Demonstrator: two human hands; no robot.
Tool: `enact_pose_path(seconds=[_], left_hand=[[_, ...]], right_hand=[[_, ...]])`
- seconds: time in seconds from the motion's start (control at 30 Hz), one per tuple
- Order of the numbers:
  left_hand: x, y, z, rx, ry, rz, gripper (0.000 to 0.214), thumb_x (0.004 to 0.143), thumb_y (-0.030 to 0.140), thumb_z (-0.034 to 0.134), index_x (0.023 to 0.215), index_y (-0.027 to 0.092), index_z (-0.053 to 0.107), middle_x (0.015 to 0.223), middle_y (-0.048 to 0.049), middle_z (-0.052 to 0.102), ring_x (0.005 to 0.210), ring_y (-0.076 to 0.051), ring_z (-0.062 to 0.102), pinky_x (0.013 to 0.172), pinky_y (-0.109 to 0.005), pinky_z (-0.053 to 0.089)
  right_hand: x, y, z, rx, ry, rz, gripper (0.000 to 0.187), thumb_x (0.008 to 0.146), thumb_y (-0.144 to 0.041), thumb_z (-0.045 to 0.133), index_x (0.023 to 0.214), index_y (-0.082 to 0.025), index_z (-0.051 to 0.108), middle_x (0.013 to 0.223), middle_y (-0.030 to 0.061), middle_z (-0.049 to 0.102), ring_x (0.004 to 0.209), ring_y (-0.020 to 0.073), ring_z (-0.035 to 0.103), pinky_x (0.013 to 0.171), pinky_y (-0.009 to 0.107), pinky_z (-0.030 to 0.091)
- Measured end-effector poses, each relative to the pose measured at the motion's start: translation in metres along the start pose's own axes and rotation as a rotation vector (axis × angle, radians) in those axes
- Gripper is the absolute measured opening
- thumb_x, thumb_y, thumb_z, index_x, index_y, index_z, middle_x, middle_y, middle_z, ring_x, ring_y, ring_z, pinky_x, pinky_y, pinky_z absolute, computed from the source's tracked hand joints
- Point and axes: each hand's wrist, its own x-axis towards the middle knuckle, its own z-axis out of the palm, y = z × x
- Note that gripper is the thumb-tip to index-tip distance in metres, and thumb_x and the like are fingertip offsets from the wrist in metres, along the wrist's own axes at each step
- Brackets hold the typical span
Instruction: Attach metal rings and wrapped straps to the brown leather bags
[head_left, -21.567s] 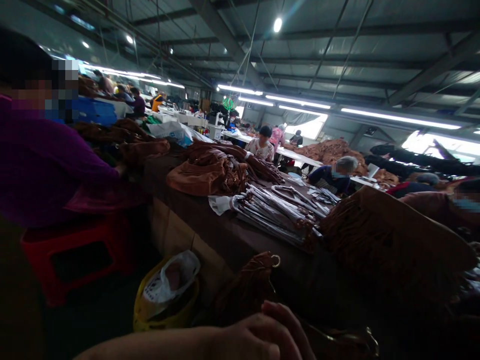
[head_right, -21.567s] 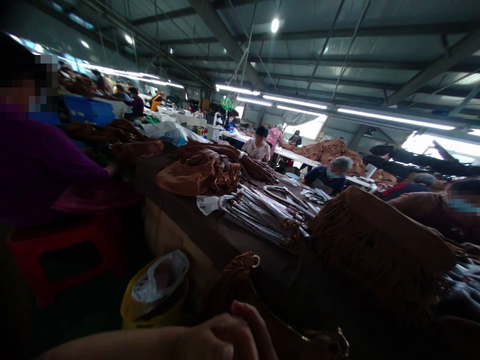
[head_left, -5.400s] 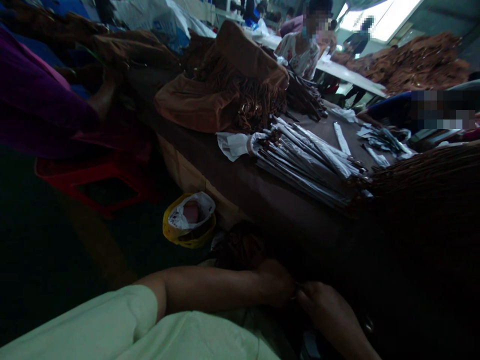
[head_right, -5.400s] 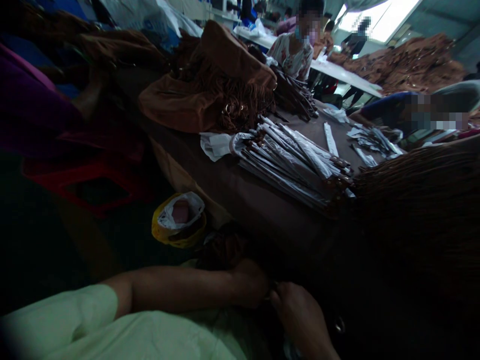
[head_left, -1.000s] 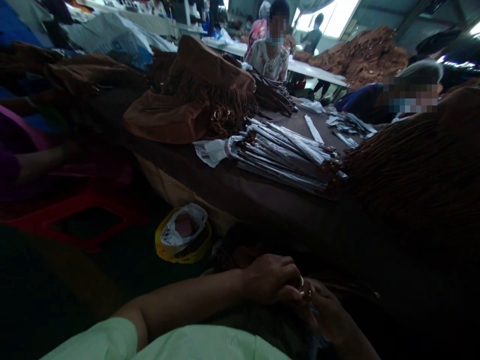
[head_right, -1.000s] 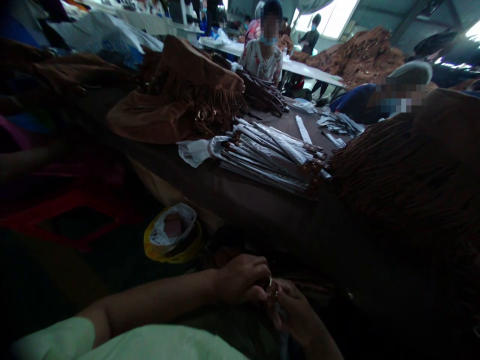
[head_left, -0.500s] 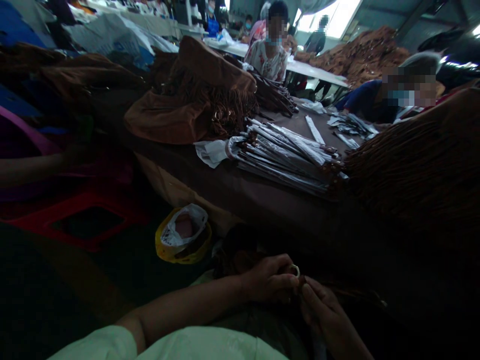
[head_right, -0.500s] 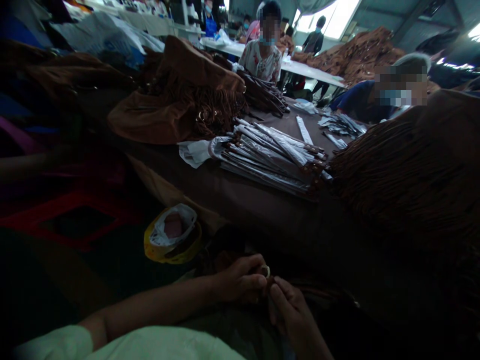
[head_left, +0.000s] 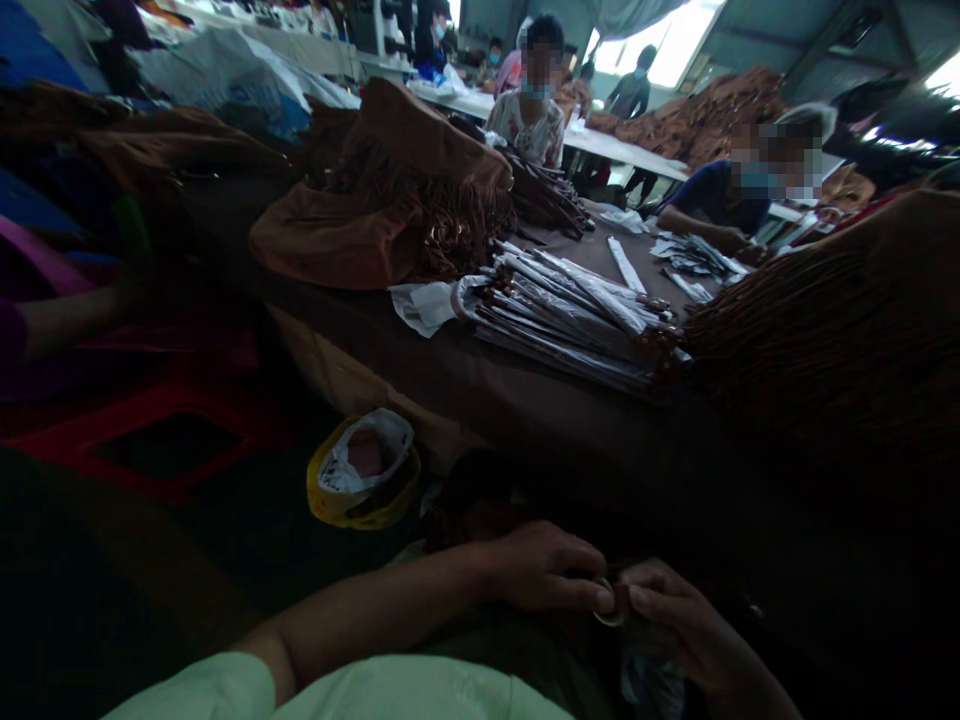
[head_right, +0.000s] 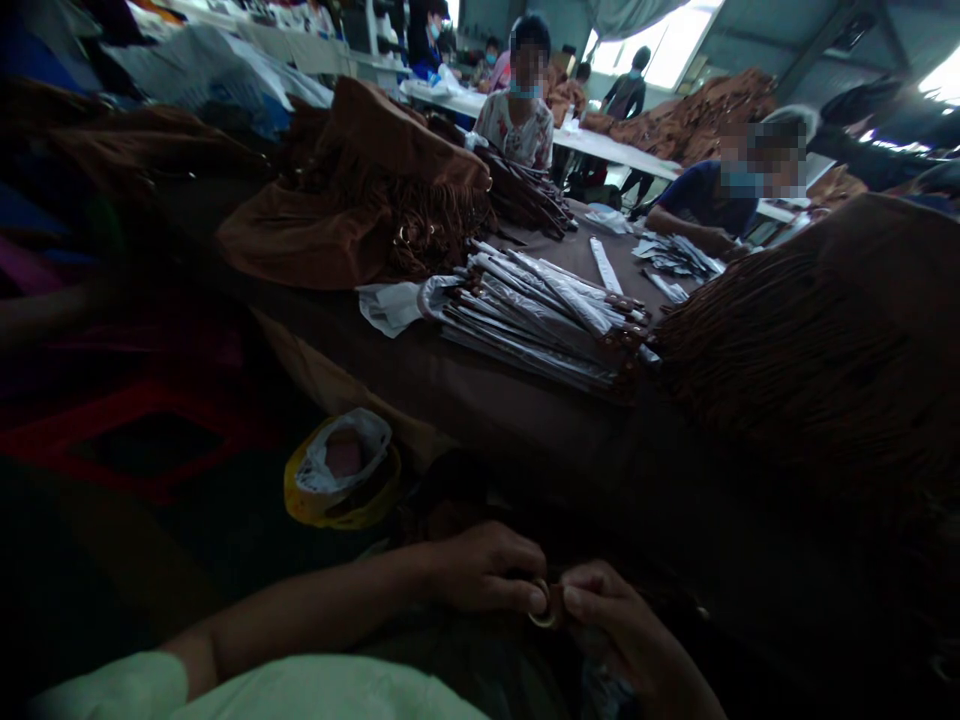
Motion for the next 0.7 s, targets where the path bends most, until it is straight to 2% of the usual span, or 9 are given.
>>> enact_pose_path(seconds=[0.13, 0.27, 0.33, 0.4, 0.47, 0.53, 0.63, 0.67, 0.7], left_hand=[[0.003, 0.001, 0.004, -0.201, -0.042, -0.058, 0.038, 0.084, 0.054, 0.057, 0.087, 0.018, 0.068, 0.079, 0.0007, 0.06, 0.079, -0.012, 0.056, 0.07, -0.02, 0.04], [0.007, 0.003, 0.019, -0.593, 0.148, -0.235, 0.047, 0.067, 0.06, 0.069, 0.077, 0.014, 0.068, 0.075, -0.0013, 0.06, 0.072, -0.013, 0.054, 0.069, -0.025, 0.043], [0.008, 0.001, 0.026, -0.722, 0.25, -0.332, 0.047, 0.06, 0.057, 0.074, 0.072, 0.012, 0.067, 0.07, -0.0011, 0.06, 0.065, -0.012, 0.053, 0.065, -0.026, 0.042], [0.008, -0.003, 0.03, -0.735, 0.297, -0.394, 0.043, 0.058, 0.052, 0.076, 0.07, 0.011, 0.067, 0.067, -0.0014, 0.061, 0.063, -0.013, 0.053, 0.063, -0.026, 0.042], [0.009, -0.009, 0.032, -0.682, 0.322, -0.446, 0.038, 0.059, 0.047, 0.075, 0.071, 0.011, 0.068, 0.065, -0.0012, 0.061, 0.062, -0.013, 0.052, 0.061, -0.026, 0.041], [0.01, -0.015, 0.033, -0.584, 0.337, -0.484, 0.034, 0.062, 0.043, 0.072, 0.073, 0.011, 0.07, 0.064, -0.0002, 0.06, 0.061, -0.013, 0.051, 0.059, -0.025, 0.039], [0.011, -0.018, 0.033, -0.367, 0.364, -0.476, 0.026, 0.068, 0.038, 0.068, 0.075, 0.013, 0.071, 0.067, 0.0006, 0.06, 0.065, -0.012, 0.051, 0.058, -0.022, 0.037], [0.011, -0.018, 0.033, -0.314, 0.378, -0.453, 0.024, 0.07, 0.036, 0.067, 0.074, 0.013, 0.071, 0.07, 0.0006, 0.06, 0.067, -0.012, 0.052, 0.058, -0.022, 0.037], [0.011, -0.016, 0.032, -0.28, 0.396, -0.417, 0.022, 0.071, 0.035, 0.066, 0.074, 0.014, 0.071, 0.072, 0.0003, 0.06, 0.068, -0.012, 0.052, 0.059, -0.022, 0.037]], right_hand=[[0.008, 0.001, 0.003, 0.066, -0.059, -0.012, 0.043, 0.065, -0.054, 0.075, 0.065, -0.014, 0.059, 0.048, -0.0053, 0.042, 0.04, 0.0036, 0.028, 0.039, 0.018, 0.016], [0.009, -0.007, 0.005, -0.074, -0.178, -0.026, 0.046, 0.075, -0.058, 0.064, 0.064, -0.014, 0.059, 0.045, -0.0071, 0.038, 0.034, 0.0024, 0.025, 0.034, 0.017, 0.018], [0.008, -0.015, 0.005, -0.17, -0.221, -0.037, 0.047, 0.078, -0.059, 0.06, 0.068, -0.014, 0.06, 0.049, -0.0043, 0.046, 0.036, 0.0049, 0.036, 0.036, 0.018, 0.028], [0.006, -0.025, 0.008, -0.291, -0.199, -0.015, 0.048, 0.078, -0.062, 0.057, 0.069, -0.015, 0.059, 0.051, -0.0025, 0.05, 0.04, 0.0072, 0.042, 0.04, 0.019, 0.033], [0.003, -0.032, 0.015, -0.473, -0.112, 0.038, 0.051, 0.078, -0.066, 0.052, 0.068, -0.016, 0.058, 0.047, -0.0029, 0.048, 0.039, 0.0078, 0.039, 0.039, 0.02, 0.03], [-0.003, -0.034, 0.026, -0.738, 0.061, 0.027, 0.049, 0.08, -0.065, 0.05, 0.067, -0.018, 0.06, 0.048, -0.0012, 0.051, 0.039, 0.0099, 0.042, 0.04, 0.022, 0.027], [-0.014, -0.034, 0.042, -1.096, 0.387, -0.147, 0.038, 0.085, -0.053, 0.05, 0.071, -0.022, 0.066, 0.062, 0.0064, 0.063, 0.053, 0.0173, 0.055, 0.048, 0.027, 0.033], [-0.017, -0.034, 0.045, -1.11, 0.428, -0.197, 0.036, 0.085, -0.052, 0.05, 0.074, -0.023, 0.067, 0.068, 0.0084, 0.065, 0.058, 0.0191, 0.057, 0.051, 0.028, 0.035], [-0.02, -0.034, 0.046, -1.066, 0.412, -0.222, 0.035, 0.085, -0.052, 0.051, 0.075, -0.023, 0.067, 0.072, 0.0094, 0.066, 0.062, 0.0201, 0.059, 0.053, 0.029, 0.037]])
